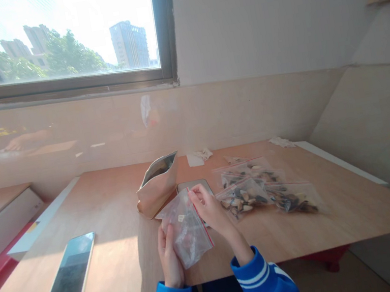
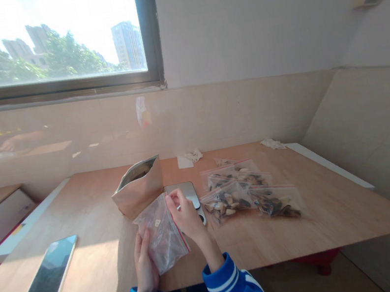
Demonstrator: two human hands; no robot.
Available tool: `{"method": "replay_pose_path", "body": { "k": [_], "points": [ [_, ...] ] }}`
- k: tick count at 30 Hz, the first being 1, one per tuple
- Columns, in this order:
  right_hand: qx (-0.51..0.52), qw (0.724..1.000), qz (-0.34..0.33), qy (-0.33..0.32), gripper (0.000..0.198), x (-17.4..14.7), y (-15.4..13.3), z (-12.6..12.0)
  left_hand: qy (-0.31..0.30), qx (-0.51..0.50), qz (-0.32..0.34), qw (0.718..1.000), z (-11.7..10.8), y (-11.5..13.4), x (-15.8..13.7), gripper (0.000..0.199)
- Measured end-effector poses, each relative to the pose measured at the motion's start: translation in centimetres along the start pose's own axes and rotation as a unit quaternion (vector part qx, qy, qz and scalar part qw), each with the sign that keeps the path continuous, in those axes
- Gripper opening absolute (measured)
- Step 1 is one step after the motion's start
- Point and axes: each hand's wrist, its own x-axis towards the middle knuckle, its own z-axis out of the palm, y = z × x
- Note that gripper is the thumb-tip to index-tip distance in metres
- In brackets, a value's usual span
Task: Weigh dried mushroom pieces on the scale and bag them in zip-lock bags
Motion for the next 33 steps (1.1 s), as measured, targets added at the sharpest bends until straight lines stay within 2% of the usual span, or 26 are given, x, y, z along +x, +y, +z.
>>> {"method": "replay_pose_path", "body": {
  "k": [3, 10, 14, 17, 20, 22, 28, 30, 31, 33],
  "points": [
    [0.035, 0.999, 0.029, -0.021, 0.027, -0.4, 0.2, 0.0, -0.011, 0.011, -0.017, 1.000, 0.0, 0.0, 0.0, 0.046],
    [0.088, 0.995, 0.042, 0.023, 0.030, 0.3, 1.9, 0.0, -0.019, 0.023, -0.009, 1.000, -0.1, -0.4, 0.0, 0.031],
    [0.117, 0.991, 0.071, -0.003, 0.036, -1.3, 2.7, -0.4, 0.011, 0.005, 0.006, 1.000, -0.2, -0.6, 0.3, 0.034],
    [0.122, 0.983, 0.114, -0.079, 0.043, -3.4, 3.6, -0.9, 0.033, 0.005, 0.013, 0.999, -0.4, -0.6, 0.3, 0.037],
    [0.151, 0.953, 0.161, -0.206, 0.043, -5.1, 4.3, -1.6, 0.036, 0.031, 0.014, 0.999, -0.4, -0.5, 0.3, 0.038],
    [0.172, 0.939, 0.168, -0.246, 0.039, -5.5, 4.6, -2.1, 0.031, 0.054, 0.021, 0.998, -0.5, -0.3, 0.2, 0.038],
    [0.168, 0.945, 0.156, -0.233, 0.036, -5.4, 4.3, -3.5, 0.011, 0.172, 0.068, 0.983, -1.2, 1.7, 0.7, 0.040],
    [0.155, 0.952, 0.145, -0.220, 0.035, -5.3, 4.5, -3.9, 0.034, 0.196, 0.089, 0.976, -1.7, 3.0, 1.0, 0.040],
    [0.140, 0.962, 0.133, -0.192, 0.034, -5.2, 4.8, -4.2, 0.048, 0.199, 0.100, 0.974, -2.0, 3.6, 1.2, 0.041],
    [0.076, 0.989, 0.094, -0.089, 0.033, -5.0, 5.9, -4.8, 0.052, 0.208, 0.096, 0.972, -2.8, 4.8, 1.5, 0.043]
  ]
}}
